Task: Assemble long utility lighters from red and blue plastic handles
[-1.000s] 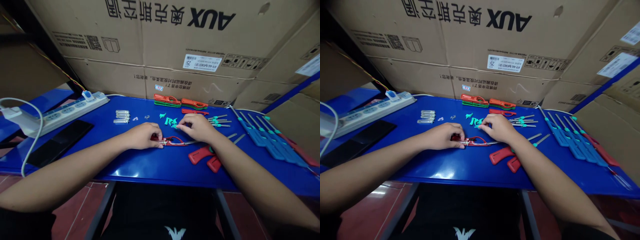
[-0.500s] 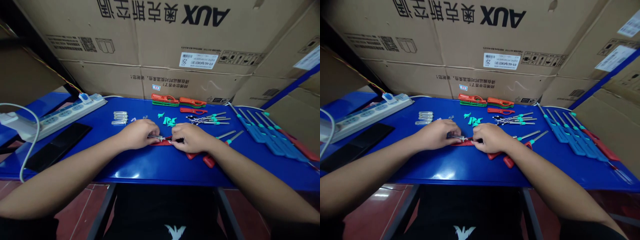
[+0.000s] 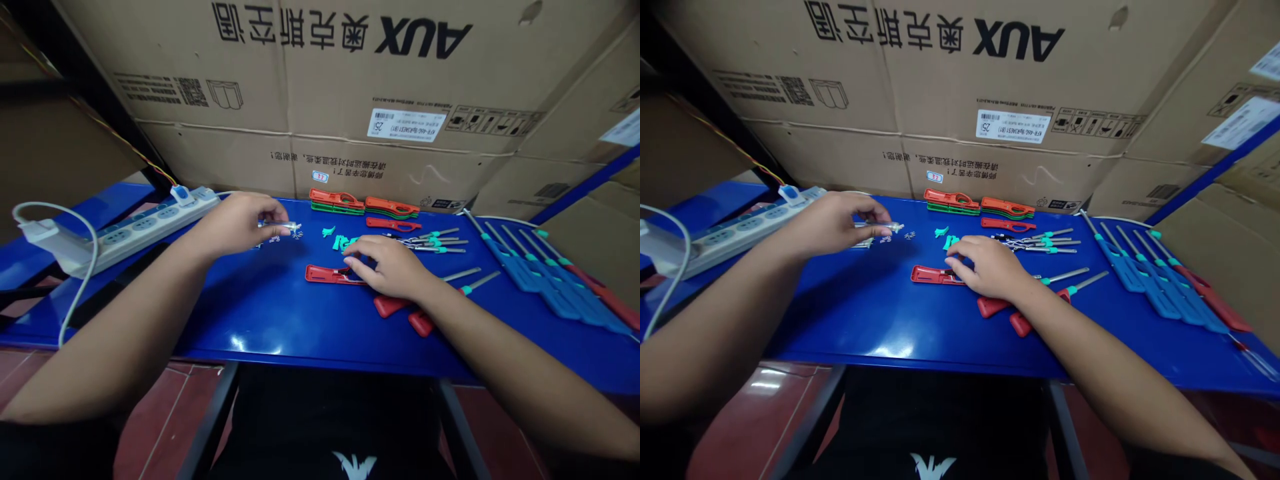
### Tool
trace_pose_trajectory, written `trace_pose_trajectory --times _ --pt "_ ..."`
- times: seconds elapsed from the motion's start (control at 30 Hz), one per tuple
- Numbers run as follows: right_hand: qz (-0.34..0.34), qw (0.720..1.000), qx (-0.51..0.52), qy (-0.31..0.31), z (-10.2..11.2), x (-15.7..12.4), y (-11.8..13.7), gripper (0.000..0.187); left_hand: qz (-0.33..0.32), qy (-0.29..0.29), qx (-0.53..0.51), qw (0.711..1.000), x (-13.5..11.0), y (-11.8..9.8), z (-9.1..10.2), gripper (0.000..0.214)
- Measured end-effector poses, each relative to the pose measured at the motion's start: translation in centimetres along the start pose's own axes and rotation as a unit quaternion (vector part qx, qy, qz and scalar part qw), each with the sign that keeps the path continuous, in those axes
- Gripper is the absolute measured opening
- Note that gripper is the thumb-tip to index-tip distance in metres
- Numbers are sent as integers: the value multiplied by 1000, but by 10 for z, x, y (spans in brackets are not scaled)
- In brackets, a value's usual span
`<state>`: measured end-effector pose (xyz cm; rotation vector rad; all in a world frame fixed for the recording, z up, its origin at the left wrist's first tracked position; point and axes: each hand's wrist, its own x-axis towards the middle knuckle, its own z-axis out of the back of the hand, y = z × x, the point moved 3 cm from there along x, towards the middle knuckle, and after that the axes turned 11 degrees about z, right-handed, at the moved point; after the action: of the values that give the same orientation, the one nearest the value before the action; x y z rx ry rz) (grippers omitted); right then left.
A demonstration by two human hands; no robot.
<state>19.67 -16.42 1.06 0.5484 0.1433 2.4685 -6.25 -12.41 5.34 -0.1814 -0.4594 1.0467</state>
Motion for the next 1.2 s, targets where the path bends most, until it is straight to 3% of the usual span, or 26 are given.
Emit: trace_pose_trajectory --times 0.17,0.3,0.5,0.67,0.8,0.93,1.07,1.2 --pt "-14 999 39 -30 -1 8 11 29 -64 -25 -98 993 -12 -32 -14 25" --pt "-20 997 58 -40 -2 8 20 27 -116 -8 -130 985 -20 -53 -28 18" --pt "30 996 63 -58 0 5 22 22 -119 8 -127 985 -21 -51 -31 17" --pt "33 997 62 -42 -2 5 17 21 -134 30 -124 983 -21 -51 -33 17" --pt "104 994 -8 -22 -2 6 16 22 -143 57 -125 980 -22 -51 -36 17" --pt "204 973 -105 -15 2 5 15 24 -146 84 -139 976 -22 -53 -38 16" --pt "279 956 -88 -37 9 3 20 24 -148 90 -160 972 -27 -58 -39 15" --pt "309 948 -44 -55 12 -1 32 24 -151 50 -197 967 -48 -70 -34 16"
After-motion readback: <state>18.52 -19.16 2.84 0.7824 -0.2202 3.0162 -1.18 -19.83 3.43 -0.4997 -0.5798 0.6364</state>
